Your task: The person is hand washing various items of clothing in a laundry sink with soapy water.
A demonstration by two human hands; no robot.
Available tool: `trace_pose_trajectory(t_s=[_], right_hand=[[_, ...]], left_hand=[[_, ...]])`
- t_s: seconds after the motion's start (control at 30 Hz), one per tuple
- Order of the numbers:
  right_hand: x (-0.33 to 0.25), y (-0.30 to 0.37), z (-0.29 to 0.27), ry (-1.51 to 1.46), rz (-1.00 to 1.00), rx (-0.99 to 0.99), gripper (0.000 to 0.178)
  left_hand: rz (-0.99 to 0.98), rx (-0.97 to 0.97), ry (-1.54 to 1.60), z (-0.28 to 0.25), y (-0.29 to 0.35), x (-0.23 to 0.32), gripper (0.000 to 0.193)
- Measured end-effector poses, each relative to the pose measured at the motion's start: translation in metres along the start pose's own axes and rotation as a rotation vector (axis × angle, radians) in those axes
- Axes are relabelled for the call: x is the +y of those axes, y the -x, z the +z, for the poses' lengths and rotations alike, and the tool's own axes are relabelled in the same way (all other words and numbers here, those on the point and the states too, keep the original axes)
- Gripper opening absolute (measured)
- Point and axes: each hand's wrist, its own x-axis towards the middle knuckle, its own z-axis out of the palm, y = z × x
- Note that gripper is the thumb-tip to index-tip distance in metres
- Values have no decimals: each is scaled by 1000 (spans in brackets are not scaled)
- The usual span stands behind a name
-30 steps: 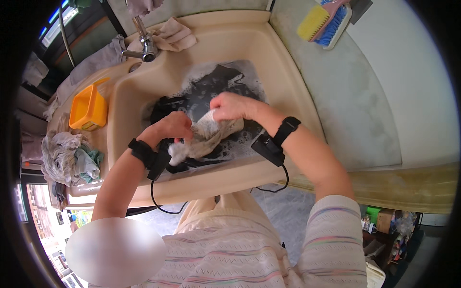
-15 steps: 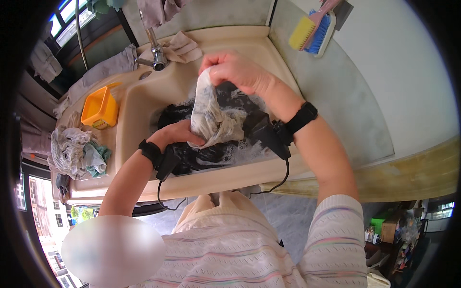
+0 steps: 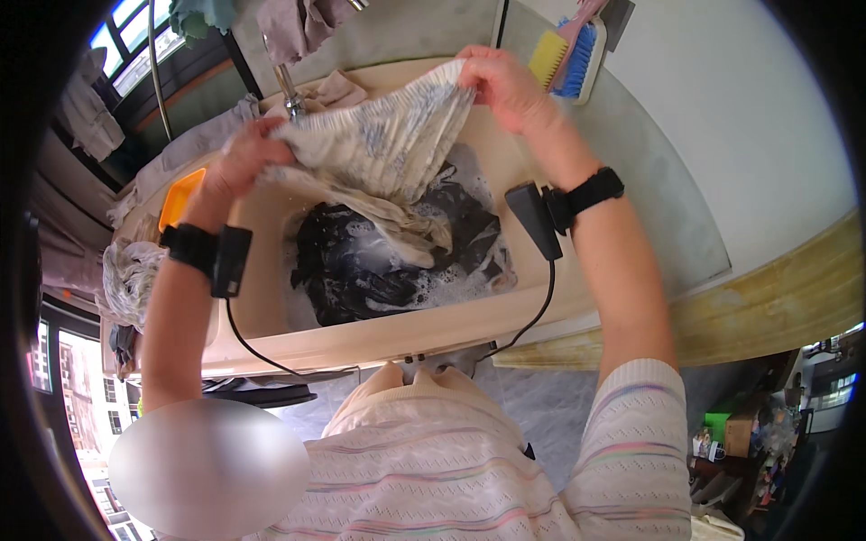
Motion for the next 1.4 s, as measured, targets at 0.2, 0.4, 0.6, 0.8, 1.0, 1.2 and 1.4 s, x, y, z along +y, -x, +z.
trace_pose_trajectory(t_s=[0.2, 0.4, 0.6, 0.8, 1.0, 1.2, 1.4], right_hand=[[-38, -40, -21, -21, -253, -97, 6], [-94, -32, -3, 90, -331, 68, 16], [-86, -44, -3, 381, -264, -146, 12], [79, -20, -1, 858, 173, -446, 6], [197, -6, 48, 1070, 800, -554, 29], [288, 20, 44, 1358, 661, -873, 34], [313, 19, 44, 1388, 824, -785, 30]], left_hand=[[185, 261, -200, -60, -29, 87, 51], [278, 511, -518, -34, -11, 166, 26], [445, 314, -687, -98, -31, 91, 44], [20, -181, -1129, 0, -21, -56, 43], [-159, -737, -1130, 71, -2, -182, 41], [-416, -766, -844, 107, -10, -220, 40], [-361, -559, -835, 121, -3, -284, 34]])
